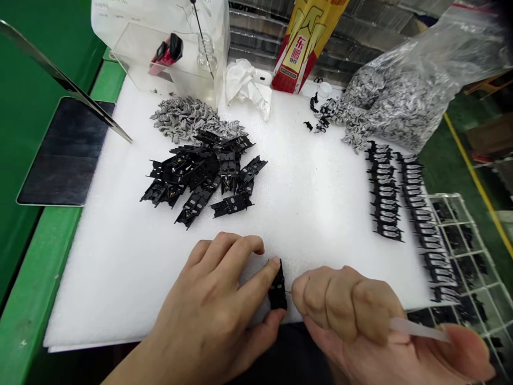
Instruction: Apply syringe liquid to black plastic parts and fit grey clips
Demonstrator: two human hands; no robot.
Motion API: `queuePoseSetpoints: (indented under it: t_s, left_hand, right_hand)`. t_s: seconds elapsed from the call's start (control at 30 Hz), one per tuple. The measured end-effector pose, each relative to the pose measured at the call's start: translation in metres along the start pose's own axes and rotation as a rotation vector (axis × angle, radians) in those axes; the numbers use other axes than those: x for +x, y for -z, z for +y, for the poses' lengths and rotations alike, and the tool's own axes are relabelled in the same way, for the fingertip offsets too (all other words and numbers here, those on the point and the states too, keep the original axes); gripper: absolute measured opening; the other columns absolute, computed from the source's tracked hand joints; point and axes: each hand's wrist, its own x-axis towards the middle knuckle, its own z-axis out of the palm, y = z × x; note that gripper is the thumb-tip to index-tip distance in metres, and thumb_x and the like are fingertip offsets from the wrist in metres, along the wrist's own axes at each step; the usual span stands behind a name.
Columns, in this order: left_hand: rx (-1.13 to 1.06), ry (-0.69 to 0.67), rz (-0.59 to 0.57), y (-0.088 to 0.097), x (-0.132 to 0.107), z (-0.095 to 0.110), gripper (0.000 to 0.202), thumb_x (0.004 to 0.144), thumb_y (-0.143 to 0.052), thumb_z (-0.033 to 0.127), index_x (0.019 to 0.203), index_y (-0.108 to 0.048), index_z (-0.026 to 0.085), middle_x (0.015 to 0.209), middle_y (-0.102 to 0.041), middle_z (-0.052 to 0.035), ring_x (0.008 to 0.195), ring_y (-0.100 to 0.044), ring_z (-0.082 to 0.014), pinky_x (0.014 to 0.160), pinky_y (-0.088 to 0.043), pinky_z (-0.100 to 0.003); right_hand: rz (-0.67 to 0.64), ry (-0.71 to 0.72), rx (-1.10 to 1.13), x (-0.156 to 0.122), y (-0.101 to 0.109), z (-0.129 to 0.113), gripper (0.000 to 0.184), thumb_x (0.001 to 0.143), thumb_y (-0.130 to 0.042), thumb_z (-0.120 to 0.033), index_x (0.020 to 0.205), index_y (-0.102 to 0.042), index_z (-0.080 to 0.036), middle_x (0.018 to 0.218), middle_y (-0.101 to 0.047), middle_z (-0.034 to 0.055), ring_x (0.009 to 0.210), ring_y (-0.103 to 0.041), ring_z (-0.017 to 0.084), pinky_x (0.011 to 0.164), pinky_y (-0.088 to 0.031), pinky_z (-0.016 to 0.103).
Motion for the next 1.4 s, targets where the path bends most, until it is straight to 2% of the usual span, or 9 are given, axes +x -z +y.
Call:
queuePoseSetpoints:
  t_s: [0.13,0.37,0.47,0.63,0.77,0.87,1.13,1.4]
  left_hand:
    - [-0.002,0.008,-0.005,-0.001,-0.001,0.0,0.036,0.096,-0.07,0.032,0.13,-0.07,0.021,0.133,-0.062,-0.0136,0.114,-0.056,-0.0328,0.087,-0.045,-0.05]
    - [0.0,0.004,-0.006,-0.001,0.0,-0.001,0.036,0.097,-0.069,0.032,0.131,-0.07,0.02,0.133,-0.062,-0.0136,0.113,-0.056,-0.0327,0.086,-0.045,-0.05]
    - [0.001,0.003,-0.004,-0.001,0.0,0.0,0.035,0.097,-0.069,0.032,0.13,-0.07,0.02,0.133,-0.062,-0.0135,0.113,-0.056,-0.0327,0.086,-0.045,-0.05]
    - [0.01,-0.008,0.007,-0.002,0.0,0.0,0.037,0.096,-0.069,0.032,0.13,-0.071,0.018,0.132,-0.063,-0.0151,0.112,-0.057,-0.0341,0.085,-0.045,-0.05]
    - [0.022,-0.021,0.008,-0.002,0.0,0.001,0.039,0.096,-0.069,0.035,0.131,-0.071,0.017,0.13,-0.064,-0.0159,0.111,-0.057,-0.0348,0.084,-0.044,-0.05]
    - [0.026,-0.022,0.014,-0.003,0.0,0.001,0.04,0.096,-0.069,0.036,0.13,-0.072,0.016,0.129,-0.064,-0.0159,0.111,-0.057,-0.0346,0.085,-0.044,-0.05]
    - [0.023,-0.02,0.04,-0.003,0.0,0.001,0.04,0.095,-0.07,0.039,0.128,-0.073,0.016,0.128,-0.064,-0.015,0.111,-0.057,-0.0338,0.085,-0.043,-0.048]
    - [0.026,-0.018,0.034,-0.004,0.0,0.001,0.04,0.095,-0.071,0.038,0.128,-0.073,0.016,0.128,-0.064,-0.0158,0.112,-0.058,-0.0349,0.085,-0.043,-0.049]
  right_hand:
    - [-0.02,-0.075,-0.056,-0.002,0.003,-0.005,0.071,0.09,-0.063,-0.071,0.054,-0.028,-0.023,0.049,-0.034,-0.0023,0.053,-0.04,0.017,0.058,-0.04,0.04]
    - [0.003,-0.079,-0.082,-0.003,0.002,-0.006,0.072,0.088,-0.065,-0.073,0.052,-0.03,-0.022,0.049,-0.036,-0.0015,0.056,-0.043,0.019,0.06,-0.041,0.041]
    - [0.039,-0.04,-0.085,-0.007,0.001,-0.001,0.07,0.09,-0.062,-0.074,0.053,-0.032,-0.022,0.05,-0.035,-0.0017,0.056,-0.044,0.019,0.06,-0.042,0.041]
    - [0.023,0.041,-0.197,-0.013,0.0,0.007,0.069,0.093,-0.058,-0.077,0.057,-0.035,-0.023,0.05,-0.038,-0.0027,0.053,-0.041,0.017,0.06,-0.04,0.04]
    - [0.046,0.086,-0.055,-0.01,0.0,0.008,0.07,0.095,-0.059,-0.073,0.056,-0.028,-0.023,0.05,-0.029,-0.0043,0.052,-0.037,0.016,0.056,-0.039,0.038]
    - [0.035,0.141,-0.014,-0.006,0.002,0.008,0.072,0.094,-0.063,-0.069,0.055,-0.024,-0.023,0.05,-0.03,-0.0046,0.051,-0.036,0.015,0.055,-0.039,0.037]
    - [0.009,0.137,-0.057,-0.006,-0.002,0.007,0.07,0.095,-0.064,-0.067,0.056,-0.028,-0.023,0.051,-0.032,-0.0052,0.053,-0.035,0.014,0.056,-0.04,0.036]
    - [-0.001,0.151,-0.057,-0.011,0.004,0.009,0.066,0.098,-0.06,-0.067,0.06,-0.028,-0.024,0.056,-0.034,-0.0043,0.057,-0.039,0.016,0.06,-0.04,0.038]
